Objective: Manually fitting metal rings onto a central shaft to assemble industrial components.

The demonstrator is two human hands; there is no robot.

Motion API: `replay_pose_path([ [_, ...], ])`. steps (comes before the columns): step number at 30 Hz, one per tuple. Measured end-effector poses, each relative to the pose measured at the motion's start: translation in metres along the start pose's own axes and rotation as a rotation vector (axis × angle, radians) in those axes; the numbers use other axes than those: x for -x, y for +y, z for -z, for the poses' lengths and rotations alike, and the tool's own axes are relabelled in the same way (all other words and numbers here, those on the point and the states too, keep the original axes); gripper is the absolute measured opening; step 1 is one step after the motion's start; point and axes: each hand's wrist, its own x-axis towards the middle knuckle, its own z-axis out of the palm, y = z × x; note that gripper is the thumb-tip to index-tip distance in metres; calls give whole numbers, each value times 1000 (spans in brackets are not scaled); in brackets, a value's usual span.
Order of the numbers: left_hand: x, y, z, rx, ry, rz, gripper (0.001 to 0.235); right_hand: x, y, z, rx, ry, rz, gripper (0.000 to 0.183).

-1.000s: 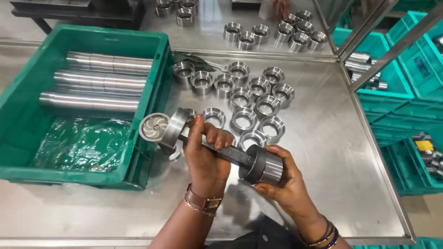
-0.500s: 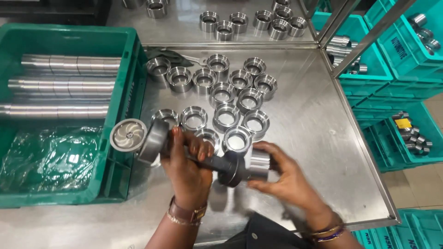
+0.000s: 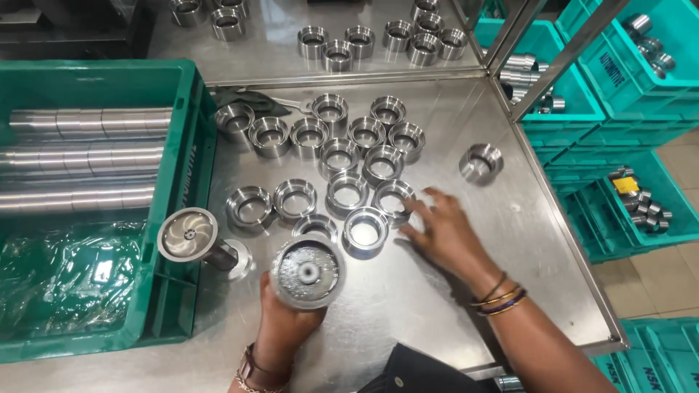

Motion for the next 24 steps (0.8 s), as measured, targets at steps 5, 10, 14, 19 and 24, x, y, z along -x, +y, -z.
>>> replay_pose_path([
  [5, -31, 33, 19, 175, -127, 215, 33, 41, 11, 5, 54, -139, 17, 44],
  [10, -47, 48, 20, 5, -251, 72, 37, 57, -19, 55, 141, -538, -348, 99],
  [14, -51, 59, 5, -94, -330, 36, 39, 44, -36, 63, 266, -645, -255, 82],
  [19, -42, 60, 7, -279, -411, -7, 50, 50, 0, 39, -629, -584, -92, 64],
  [24, -34, 59, 5, -325, -454, -1, 42, 55, -53, 72, -780, -437, 15, 70],
])
